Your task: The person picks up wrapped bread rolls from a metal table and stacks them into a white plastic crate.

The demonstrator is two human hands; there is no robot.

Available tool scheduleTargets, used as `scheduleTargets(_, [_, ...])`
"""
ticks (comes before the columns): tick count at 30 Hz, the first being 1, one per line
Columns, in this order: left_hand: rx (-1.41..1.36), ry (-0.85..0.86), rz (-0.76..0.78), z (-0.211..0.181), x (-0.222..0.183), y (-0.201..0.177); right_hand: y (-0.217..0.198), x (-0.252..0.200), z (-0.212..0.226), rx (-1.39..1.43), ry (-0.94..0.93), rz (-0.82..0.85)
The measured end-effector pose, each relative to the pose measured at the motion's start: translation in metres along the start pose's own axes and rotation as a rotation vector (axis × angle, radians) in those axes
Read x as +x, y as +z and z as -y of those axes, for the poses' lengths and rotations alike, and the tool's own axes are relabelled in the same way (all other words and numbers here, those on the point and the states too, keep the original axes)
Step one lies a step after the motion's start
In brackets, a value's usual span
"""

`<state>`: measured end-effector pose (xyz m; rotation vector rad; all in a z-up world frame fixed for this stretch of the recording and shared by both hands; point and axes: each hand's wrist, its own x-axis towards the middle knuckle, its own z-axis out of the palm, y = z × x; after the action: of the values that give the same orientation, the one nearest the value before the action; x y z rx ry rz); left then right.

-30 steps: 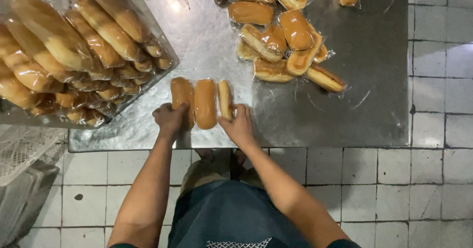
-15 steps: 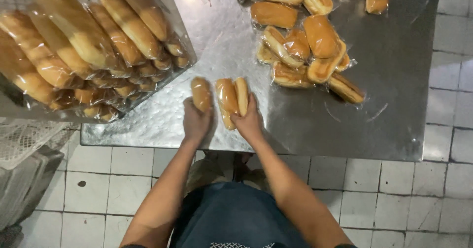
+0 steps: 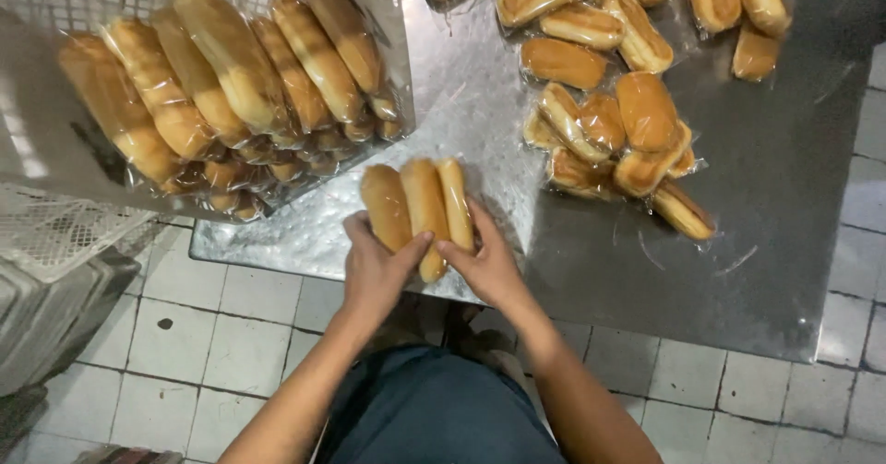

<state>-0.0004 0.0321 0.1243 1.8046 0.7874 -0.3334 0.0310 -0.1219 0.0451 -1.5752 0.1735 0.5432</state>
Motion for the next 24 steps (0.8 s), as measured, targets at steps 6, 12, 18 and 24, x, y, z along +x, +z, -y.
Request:
scheduleTargets(6, [0.042, 0.412, -0.390, -0.074, 0.003, -0.084, 0.052, 0.035, 0.147, -0.386, -0.460, 0.157])
scheduleTargets(12, [0.076, 0.176, -0.295, -0.130, 0.078, -0.126, 0.109, 0.125, 0.207, -0.764, -0.291, 0.183])
scheduleTargets(18, [0.743, 0.443, -0.545, -0.079, 0.169, -0.113, 0.127, 0.200, 0.147, -0.843, -0.540, 0.011])
scheduleTargets(24, [0.867, 0.621, -0.637, -0.077, 0.146, -0.109, 0.112, 0.136, 0.144, -0.624, -0.740, -0.108])
